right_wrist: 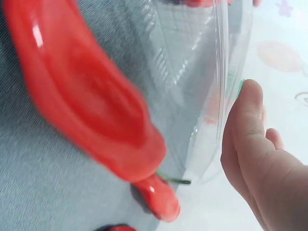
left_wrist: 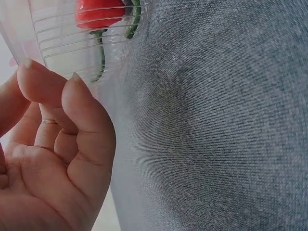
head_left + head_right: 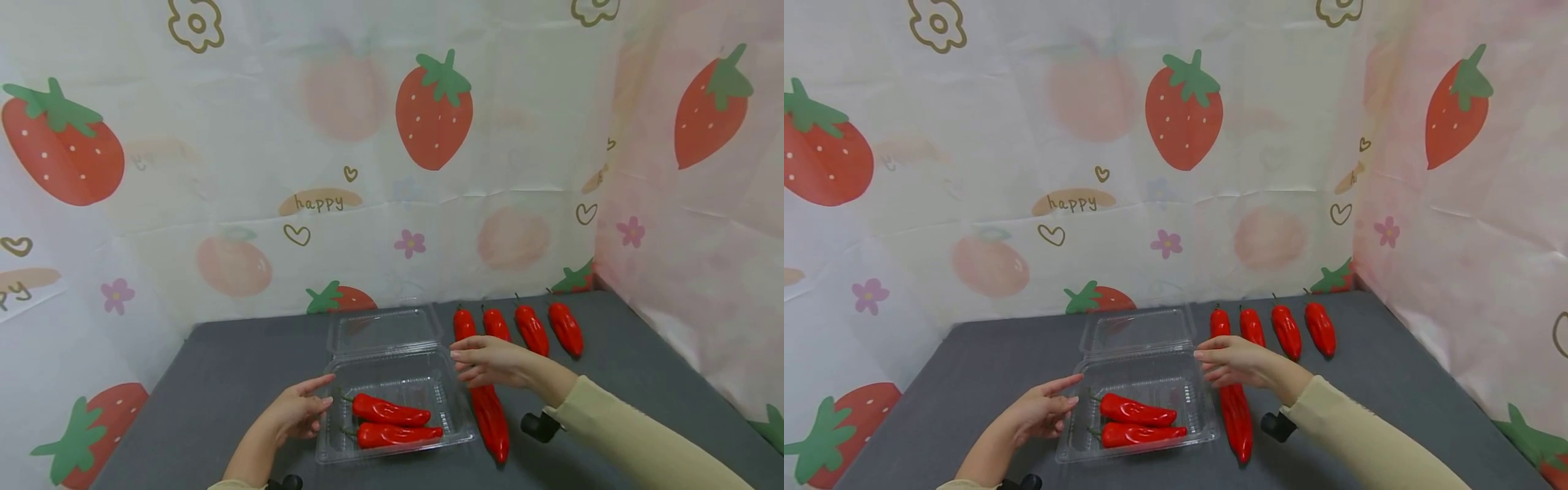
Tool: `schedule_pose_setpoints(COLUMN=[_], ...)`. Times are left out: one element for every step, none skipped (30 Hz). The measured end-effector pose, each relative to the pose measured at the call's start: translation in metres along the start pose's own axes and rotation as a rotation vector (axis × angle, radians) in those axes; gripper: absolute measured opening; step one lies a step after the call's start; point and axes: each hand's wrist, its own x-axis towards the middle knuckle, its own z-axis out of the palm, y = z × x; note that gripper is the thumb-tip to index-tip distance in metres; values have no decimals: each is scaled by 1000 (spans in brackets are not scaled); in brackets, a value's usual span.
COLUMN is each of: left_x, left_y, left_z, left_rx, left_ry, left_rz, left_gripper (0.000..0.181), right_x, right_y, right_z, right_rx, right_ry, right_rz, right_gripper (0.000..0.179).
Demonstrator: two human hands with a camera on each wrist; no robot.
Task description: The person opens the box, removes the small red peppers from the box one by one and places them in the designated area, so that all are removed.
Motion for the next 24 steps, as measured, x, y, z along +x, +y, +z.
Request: schedule_pose_setpoints(left_x=[0, 0, -1, -1, -1, -1, -1, -1, -1, -1, -1, -1, -1, -2, -2, -2, -2, -2, -2, -3, -3, -3, -3, -3], left_y=[0, 0, 0, 0, 0, 0, 0, 1, 1, 1, 1, 1, 1, 1, 0, 0, 0, 0, 0, 0, 0, 0, 0, 0], left_z=[0, 0, 0, 0, 0, 0, -1, -1, -1, -1, -1, -1, -2, -2, -2, -2, -2, -2, -2, -2, -2, -2, -2, -2], left_rx=[1, 0, -2, -2, -3, -3, -3, -4, -4, -3, -3, -3, -3, -4, -3, -4, -3, -2, -1, 0, 1, 2, 3, 4], left_ry=[-2, -4, -5, -6, -6, -6, -7, -9, -13, -15, -17, -18, -19, -18, -17, -15, -13, -12, -10, -8, -8, -5, -3, 0], left_rz=[1, 2, 3, 3, 3, 4, 4, 6, 7, 8, 9, 10, 11, 12, 13, 13, 13, 13, 14, 14, 14, 14, 13, 13], left_gripper=[59, 59, 59, 59, 59, 59, 59, 59, 58, 58, 58, 58, 58, 58, 57, 57, 57, 57, 57, 57, 57, 57, 57, 56], right_x=[1, 2, 4, 5, 6, 8, 10, 11, 12, 14, 15, 16, 17, 18, 19, 20, 21, 22, 23, 24, 25, 26, 27, 28], right_y=[0, 0, 0, 0, 1, 1, 1, 1, 2, 3, 3, 4, 4, 4, 5, 5, 6, 7, 8, 9, 10, 12, 13, 14], right_z=[2, 3, 5, 7, 9, 11, 13, 15, 18, 20, 23, 25, 28, 30, 33, 36, 39, 42, 45, 47, 50, 52, 55, 57], right_rx=[4, 9, 13, 18, 26, 33, 40, 49, 57, 66, 73, 77, 83, 85, 86, 83, 82, 79, 77, 73, 68, 63, 55, 45], right_ry=[-5, -14, -24, -35, -52, -66, -81, -93, -106, -120, -131, -136, -144, -151, -157, -161, -164, -169, -174, -179, -184, -186, -187, -191], right_rz=[-4, -9, -16, -25, -34, -42, -49, -55, -57, -58, -58, -57, -57, -56, -58, -59, -62, -64, -65, -64, -65, -65, -67, -68], right_gripper=[63, 64, 64, 65, 65, 66, 66, 65, 65, 64, 64, 64, 63, 63, 63, 63, 64, 64, 64, 65, 65, 64, 64, 63])
